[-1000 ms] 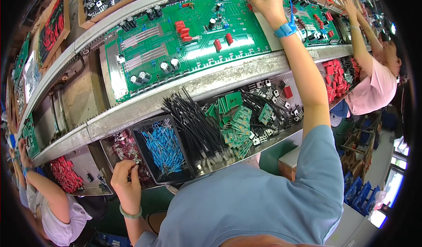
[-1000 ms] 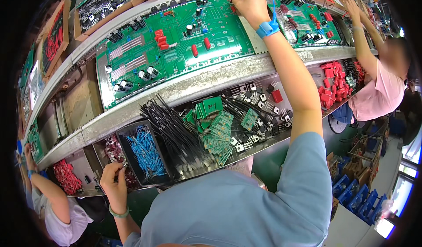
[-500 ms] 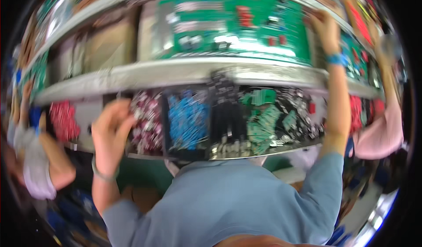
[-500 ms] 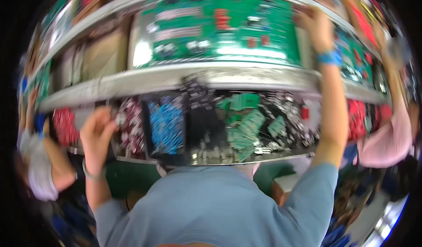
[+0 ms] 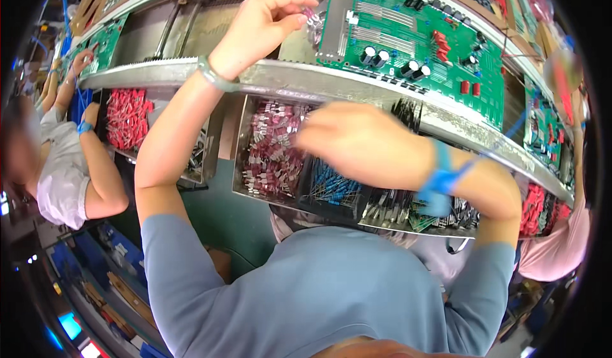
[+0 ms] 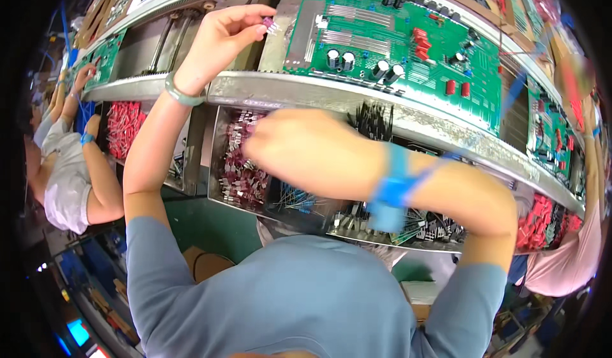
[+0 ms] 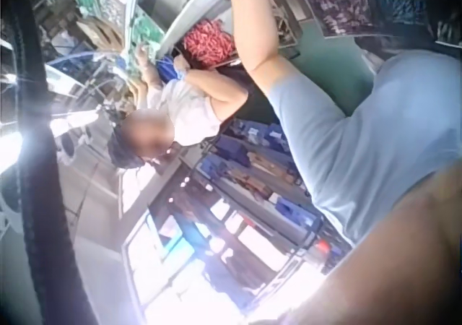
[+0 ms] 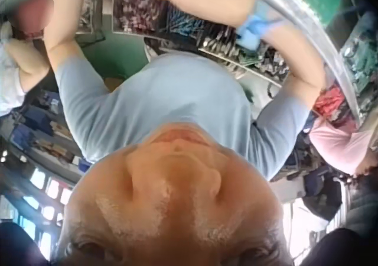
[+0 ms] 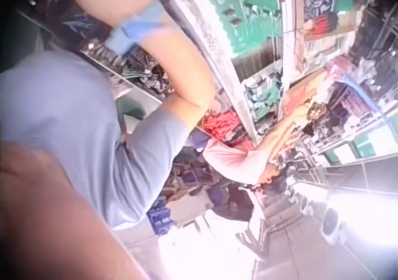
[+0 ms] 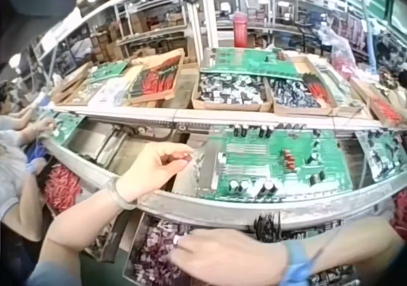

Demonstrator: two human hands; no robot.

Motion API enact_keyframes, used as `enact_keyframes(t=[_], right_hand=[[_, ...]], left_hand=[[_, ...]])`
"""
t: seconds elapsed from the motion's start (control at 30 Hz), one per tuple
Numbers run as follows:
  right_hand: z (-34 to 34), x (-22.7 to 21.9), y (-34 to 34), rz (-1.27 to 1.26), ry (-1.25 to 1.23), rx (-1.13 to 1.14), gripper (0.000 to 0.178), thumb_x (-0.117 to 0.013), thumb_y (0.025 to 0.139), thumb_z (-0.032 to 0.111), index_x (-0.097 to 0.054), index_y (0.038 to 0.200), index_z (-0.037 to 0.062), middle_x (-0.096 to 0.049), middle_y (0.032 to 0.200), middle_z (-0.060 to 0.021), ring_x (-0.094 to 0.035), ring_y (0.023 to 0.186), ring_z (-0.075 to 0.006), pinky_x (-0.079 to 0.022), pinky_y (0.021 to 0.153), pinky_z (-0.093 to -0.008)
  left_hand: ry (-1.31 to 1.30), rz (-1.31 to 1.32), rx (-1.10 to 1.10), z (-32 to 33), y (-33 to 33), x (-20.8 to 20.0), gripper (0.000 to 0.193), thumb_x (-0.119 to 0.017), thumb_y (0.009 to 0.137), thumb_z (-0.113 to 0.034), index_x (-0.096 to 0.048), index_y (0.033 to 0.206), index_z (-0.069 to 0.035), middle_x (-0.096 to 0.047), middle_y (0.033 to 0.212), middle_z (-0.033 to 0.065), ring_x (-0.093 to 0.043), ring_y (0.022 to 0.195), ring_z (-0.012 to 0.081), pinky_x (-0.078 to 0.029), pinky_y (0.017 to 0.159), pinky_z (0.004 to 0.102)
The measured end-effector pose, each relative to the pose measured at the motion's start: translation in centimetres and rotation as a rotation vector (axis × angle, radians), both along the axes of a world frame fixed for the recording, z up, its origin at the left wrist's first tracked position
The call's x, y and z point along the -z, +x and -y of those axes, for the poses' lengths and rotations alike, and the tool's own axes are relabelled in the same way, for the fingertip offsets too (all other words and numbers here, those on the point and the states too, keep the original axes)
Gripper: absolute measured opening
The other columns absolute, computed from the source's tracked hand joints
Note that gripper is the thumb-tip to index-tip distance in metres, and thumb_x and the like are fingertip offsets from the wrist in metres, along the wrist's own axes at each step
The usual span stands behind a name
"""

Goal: Assembling electronic components onto a printed circuit board on a factory assembly line.

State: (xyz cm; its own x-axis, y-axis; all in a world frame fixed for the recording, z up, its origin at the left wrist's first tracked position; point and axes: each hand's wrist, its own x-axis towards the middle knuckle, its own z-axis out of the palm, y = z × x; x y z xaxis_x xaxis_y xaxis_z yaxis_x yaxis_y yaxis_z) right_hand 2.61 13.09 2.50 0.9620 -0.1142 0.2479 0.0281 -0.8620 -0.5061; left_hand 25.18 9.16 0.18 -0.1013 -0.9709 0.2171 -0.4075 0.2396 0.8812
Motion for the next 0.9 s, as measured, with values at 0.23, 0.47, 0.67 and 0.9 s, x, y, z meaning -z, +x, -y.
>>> enact_keyframes(t=[0.23, 0.47, 0.67, 0.9], right_hand=[[-1.6, 5.1, 8.8, -0.334, -0.076, -0.200, 0.013, -0.060, 0.073, 0.009, -0.061, 0.077, -0.0029, -0.060, 0.084, -0.0202, -0.065, 0.076, -0.0366, -0.055, 0.060, -0.0452], [-1.0, 5.3, 8.4, -0.390, 0.002, -0.138, 0.013, -0.060, 0.073, 0.008, -0.063, 0.079, -0.0028, -0.062, 0.084, -0.0209, -0.065, 0.079, -0.0363, -0.055, 0.063, -0.0441], [-1.7, 4.9, 8.1, -0.384, -0.055, -0.131, 0.015, -0.060, 0.072, 0.007, -0.064, 0.081, -0.0041, -0.063, 0.085, -0.0222, -0.065, 0.081, -0.0347, -0.056, 0.066, -0.0424], [-1.5, 4.9, 8.4, -0.427, -0.038, -0.091, 0.015, -0.060, 0.074, 0.009, -0.064, 0.080, -0.0041, -0.066, 0.082, -0.0213, -0.066, 0.080, -0.0349, -0.056, 0.065, -0.0411]], left_hand=[[-0.307, 0.566, 0.018, 6.3, -0.3, 0.6, 0.024, -0.065, 0.088, -0.023, -0.068, 0.095, 0.000, -0.066, 0.073, 0.0106, -0.062, 0.062, 0.0181, -0.049, 0.060, 0.0296], [-0.467, 0.698, 0.221, 10.7, -1.8, 2.5, 0.015, -0.057, 0.083, -0.016, -0.065, 0.081, -0.003, -0.064, 0.083, 0.0154, -0.060, 0.086, 0.0340, -0.047, 0.078, 0.0425], [-0.565, 0.785, 0.294, 11.8, -2.2, 2.4, 0.016, -0.057, 0.083, -0.016, -0.064, 0.078, -0.003, -0.063, 0.080, 0.0141, -0.059, 0.083, 0.0340, -0.047, 0.077, 0.0432], [-0.514, 0.804, 0.290, 12.2, -2.6, 2.3, 0.016, -0.058, 0.083, -0.016, -0.062, 0.075, -0.002, -0.061, 0.078, 0.0154, -0.060, 0.082, 0.0347, -0.047, 0.074, 0.0437]])
